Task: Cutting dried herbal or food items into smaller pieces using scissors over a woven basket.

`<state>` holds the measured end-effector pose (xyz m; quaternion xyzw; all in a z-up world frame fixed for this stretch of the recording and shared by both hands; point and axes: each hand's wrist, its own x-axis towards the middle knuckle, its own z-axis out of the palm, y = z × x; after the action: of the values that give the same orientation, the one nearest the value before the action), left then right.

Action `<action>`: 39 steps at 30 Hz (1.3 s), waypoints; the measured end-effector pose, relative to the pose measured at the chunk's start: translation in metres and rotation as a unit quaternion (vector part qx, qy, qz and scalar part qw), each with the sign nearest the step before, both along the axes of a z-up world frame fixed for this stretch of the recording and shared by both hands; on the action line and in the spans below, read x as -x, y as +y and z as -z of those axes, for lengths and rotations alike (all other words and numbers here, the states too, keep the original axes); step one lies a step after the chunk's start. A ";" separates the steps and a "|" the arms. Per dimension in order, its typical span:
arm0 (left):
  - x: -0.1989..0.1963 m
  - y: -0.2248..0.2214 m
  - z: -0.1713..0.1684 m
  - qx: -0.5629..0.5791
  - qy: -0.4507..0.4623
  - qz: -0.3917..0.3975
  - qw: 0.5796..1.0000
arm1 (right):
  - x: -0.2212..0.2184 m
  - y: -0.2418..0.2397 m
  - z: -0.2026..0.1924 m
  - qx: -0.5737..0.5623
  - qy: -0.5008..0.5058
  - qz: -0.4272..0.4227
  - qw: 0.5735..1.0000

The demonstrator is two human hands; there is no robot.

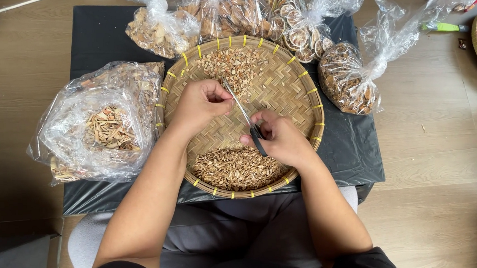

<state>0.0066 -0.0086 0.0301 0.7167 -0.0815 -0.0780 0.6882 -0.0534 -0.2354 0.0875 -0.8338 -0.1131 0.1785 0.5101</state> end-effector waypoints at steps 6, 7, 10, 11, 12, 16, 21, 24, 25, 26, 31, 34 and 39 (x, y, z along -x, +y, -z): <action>0.001 0.001 -0.001 0.023 0.002 0.016 1.000 | 0.004 0.008 -0.012 0.044 -0.005 0.014 0.999; 0.000 0.000 0.000 0.023 0.002 0.015 1.000 | 0.004 0.009 -0.013 0.044 -0.005 0.014 0.999; 0.000 0.000 0.004 0.013 -0.003 0.012 1.000 | 0.006 0.011 -0.016 0.055 0.003 0.017 0.998; -0.001 0.000 0.004 0.006 -0.002 0.012 1.000 | 0.007 0.012 -0.018 0.067 0.004 0.016 0.998; -0.001 0.000 0.004 -0.001 -0.002 0.012 1.000 | 0.007 0.013 -0.020 0.080 0.004 0.015 0.997; 0.000 -0.001 0.001 -0.016 0.000 0.014 1.000 | 0.006 0.011 -0.013 0.084 0.017 0.014 0.996; -0.002 0.001 0.004 -0.023 0.018 0.019 0.999 | 0.005 0.010 -0.010 0.039 0.042 0.009 0.998; -0.002 0.001 0.005 -0.024 0.027 0.013 0.999 | 0.004 0.010 -0.009 0.026 0.053 0.007 0.998; -0.001 0.001 0.002 -0.024 0.027 0.013 0.999 | 0.003 0.008 -0.005 0.026 0.053 0.007 0.998; 0.000 0.002 -0.001 -0.020 0.035 0.015 0.999 | 0.002 0.007 0.000 0.004 0.063 0.007 0.998; -0.002 0.002 0.002 -0.004 0.032 0.018 0.999 | -0.001 0.007 0.005 -0.025 0.073 0.016 0.997; -0.002 0.000 0.003 0.029 0.023 0.013 0.999 | -0.003 0.005 0.012 -0.046 0.067 0.024 0.996; -0.003 0.000 0.004 0.069 0.011 -0.010 0.998 | -0.002 0.004 0.011 -0.032 0.020 0.033 0.999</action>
<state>0.0096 -0.0089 0.0264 0.6675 -0.0716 -0.0734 0.7376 -0.0519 -0.2313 0.0766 -0.8167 -0.0807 0.1747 0.5441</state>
